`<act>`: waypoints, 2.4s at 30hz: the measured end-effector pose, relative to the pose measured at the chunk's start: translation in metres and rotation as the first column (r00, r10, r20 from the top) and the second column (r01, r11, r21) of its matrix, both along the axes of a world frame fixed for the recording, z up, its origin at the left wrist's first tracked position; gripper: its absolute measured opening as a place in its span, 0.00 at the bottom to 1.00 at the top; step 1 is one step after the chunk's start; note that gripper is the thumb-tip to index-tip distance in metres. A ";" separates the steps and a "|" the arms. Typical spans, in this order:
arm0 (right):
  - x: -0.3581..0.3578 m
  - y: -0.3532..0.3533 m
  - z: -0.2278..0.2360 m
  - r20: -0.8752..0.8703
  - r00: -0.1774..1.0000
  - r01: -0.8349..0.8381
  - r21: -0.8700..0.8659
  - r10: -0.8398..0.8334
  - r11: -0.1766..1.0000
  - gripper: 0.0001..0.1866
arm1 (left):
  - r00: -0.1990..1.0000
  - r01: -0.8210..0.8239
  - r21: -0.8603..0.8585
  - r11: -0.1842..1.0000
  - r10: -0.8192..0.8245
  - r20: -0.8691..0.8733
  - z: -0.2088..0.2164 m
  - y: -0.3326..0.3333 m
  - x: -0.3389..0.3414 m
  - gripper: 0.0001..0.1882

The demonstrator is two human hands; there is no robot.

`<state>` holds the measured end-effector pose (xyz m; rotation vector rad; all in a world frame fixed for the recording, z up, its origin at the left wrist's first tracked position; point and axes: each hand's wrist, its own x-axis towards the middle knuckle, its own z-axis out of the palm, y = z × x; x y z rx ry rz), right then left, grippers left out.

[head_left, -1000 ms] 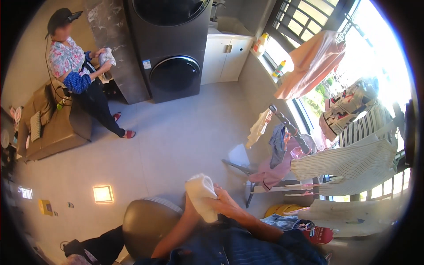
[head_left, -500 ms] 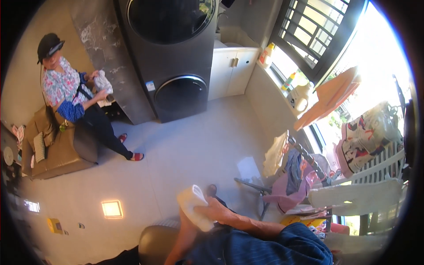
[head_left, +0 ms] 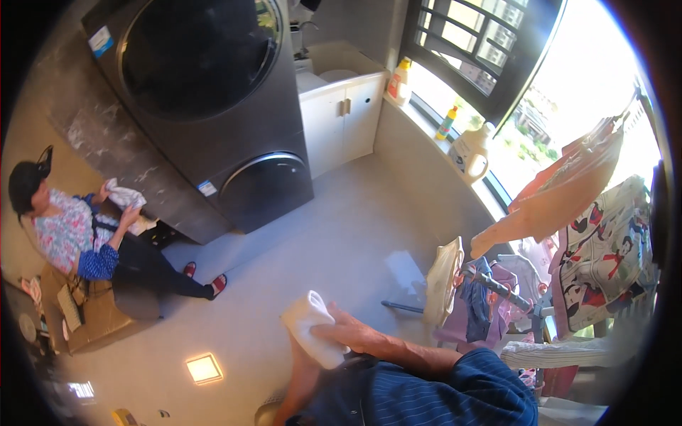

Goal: The person cleans multiple surfaces using a cloth, including a wall, the top of a washing machine, a window frame, and a wall near a television.

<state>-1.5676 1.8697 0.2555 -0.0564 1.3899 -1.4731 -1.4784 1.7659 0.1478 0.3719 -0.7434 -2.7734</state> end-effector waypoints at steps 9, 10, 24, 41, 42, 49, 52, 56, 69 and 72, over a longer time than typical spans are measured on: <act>-0.108 -0.026 -0.031 -0.012 0.992 0.123 -0.110 -0.125 0.986 0.22 | 0.981 0.195 0.256 0.947 -0.190 -0.043 -0.076 -0.038 -0.121 0.31; -0.120 -0.035 -0.016 -0.009 0.992 0.123 -0.102 -0.125 0.987 0.22 | 0.985 0.120 0.595 0.795 -0.021 -0.170 -0.125 -0.044 -0.131 0.30; -0.301 -0.072 -0.006 -0.057 0.872 0.487 0.012 -0.486 0.873 0.22 | 0.832 0.460 0.161 0.873 -0.487 0.266 0.063 -0.094 -0.377 0.35; -0.529 -0.021 -0.020 -0.269 0.733 0.628 -0.088 -0.625 0.773 0.20 | 0.802 0.496 0.138 0.857 -0.513 0.307 0.053 -0.051 -0.600 0.37; -0.540 -0.017 -0.014 -0.271 0.705 0.653 -0.112 -0.655 0.749 0.20 | 0.776 0.511 0.175 0.842 -0.539 0.329 0.048 -0.047 -0.609 0.37; -0.605 -0.001 -0.008 -0.645 0.475 0.696 -0.142 -0.599 0.704 0.31 | 0.796 0.518 -0.038 0.854 -0.466 0.387 0.072 -0.025 -0.690 0.24; -0.634 0.000 -0.008 -0.739 0.387 0.728 -0.123 -0.551 0.675 0.38 | 0.793 0.540 -0.140 0.830 -0.446 0.415 0.072 -0.027 -0.729 0.21; -0.672 0.003 -0.015 -0.789 0.370 0.746 -0.063 -0.491 0.663 0.37 | 0.810 0.548 -0.107 0.830 -0.494 0.318 0.065 -0.025 -0.777 0.23; -0.857 -0.038 0.001 -0.907 0.137 0.741 -0.172 -0.397 0.649 0.40 | 0.912 0.401 -0.502 0.766 -0.281 0.300 0.055 -0.075 -0.943 0.30; -0.901 -0.051 0.013 -0.994 -0.082 0.647 -0.103 -0.066 0.755 0.37 | 0.948 0.312 -0.576 0.756 -0.204 0.245 0.080 -0.098 -0.979 0.25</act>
